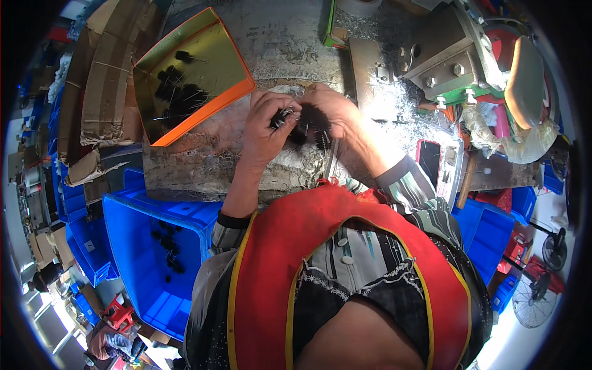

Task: The person is assembling and trimming bunches of fine black fibers into finished components using a manual press at a factory workstation.

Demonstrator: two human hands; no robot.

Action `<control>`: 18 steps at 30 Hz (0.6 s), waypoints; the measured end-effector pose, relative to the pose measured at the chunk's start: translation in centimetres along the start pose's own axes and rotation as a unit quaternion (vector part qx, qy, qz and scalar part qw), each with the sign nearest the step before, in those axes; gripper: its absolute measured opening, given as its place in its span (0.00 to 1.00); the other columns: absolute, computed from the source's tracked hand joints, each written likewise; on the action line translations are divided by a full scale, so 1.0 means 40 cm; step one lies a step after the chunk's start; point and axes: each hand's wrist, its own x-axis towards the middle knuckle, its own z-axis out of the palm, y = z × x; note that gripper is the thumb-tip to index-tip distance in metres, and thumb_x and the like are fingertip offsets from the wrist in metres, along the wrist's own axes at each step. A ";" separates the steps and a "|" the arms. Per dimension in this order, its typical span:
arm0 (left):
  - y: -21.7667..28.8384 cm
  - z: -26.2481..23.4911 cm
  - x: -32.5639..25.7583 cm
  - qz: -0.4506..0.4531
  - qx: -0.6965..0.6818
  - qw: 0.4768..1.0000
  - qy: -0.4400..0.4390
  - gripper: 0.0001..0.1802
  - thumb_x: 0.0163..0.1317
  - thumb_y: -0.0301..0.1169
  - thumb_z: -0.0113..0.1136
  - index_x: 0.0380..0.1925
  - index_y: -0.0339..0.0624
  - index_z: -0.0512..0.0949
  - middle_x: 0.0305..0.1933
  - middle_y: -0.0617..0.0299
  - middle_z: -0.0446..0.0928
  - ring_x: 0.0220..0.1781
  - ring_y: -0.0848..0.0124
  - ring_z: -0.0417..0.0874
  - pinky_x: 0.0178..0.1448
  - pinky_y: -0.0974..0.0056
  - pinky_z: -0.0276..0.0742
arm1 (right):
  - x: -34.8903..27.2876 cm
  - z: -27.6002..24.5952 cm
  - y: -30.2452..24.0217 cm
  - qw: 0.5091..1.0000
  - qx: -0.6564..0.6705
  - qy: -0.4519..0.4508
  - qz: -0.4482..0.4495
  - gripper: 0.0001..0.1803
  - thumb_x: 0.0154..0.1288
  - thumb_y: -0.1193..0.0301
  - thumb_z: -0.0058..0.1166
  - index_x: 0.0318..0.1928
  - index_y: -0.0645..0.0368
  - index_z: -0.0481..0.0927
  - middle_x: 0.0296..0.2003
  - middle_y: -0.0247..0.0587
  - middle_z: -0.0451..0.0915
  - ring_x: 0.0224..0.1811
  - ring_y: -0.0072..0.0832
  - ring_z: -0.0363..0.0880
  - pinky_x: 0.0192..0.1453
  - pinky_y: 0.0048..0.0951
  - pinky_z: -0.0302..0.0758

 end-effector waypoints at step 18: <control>-0.027 -0.001 -0.092 -0.005 0.186 0.958 0.218 0.20 0.51 0.22 0.62 0.45 0.40 0.71 0.33 0.60 0.76 0.39 0.65 0.75 0.46 0.63 0.70 | 0.029 0.014 0.067 0.570 -0.714 0.041 -0.404 0.08 0.45 0.76 0.50 0.29 0.62 0.79 0.39 0.39 0.74 0.48 0.36 0.70 0.51 0.35 0.69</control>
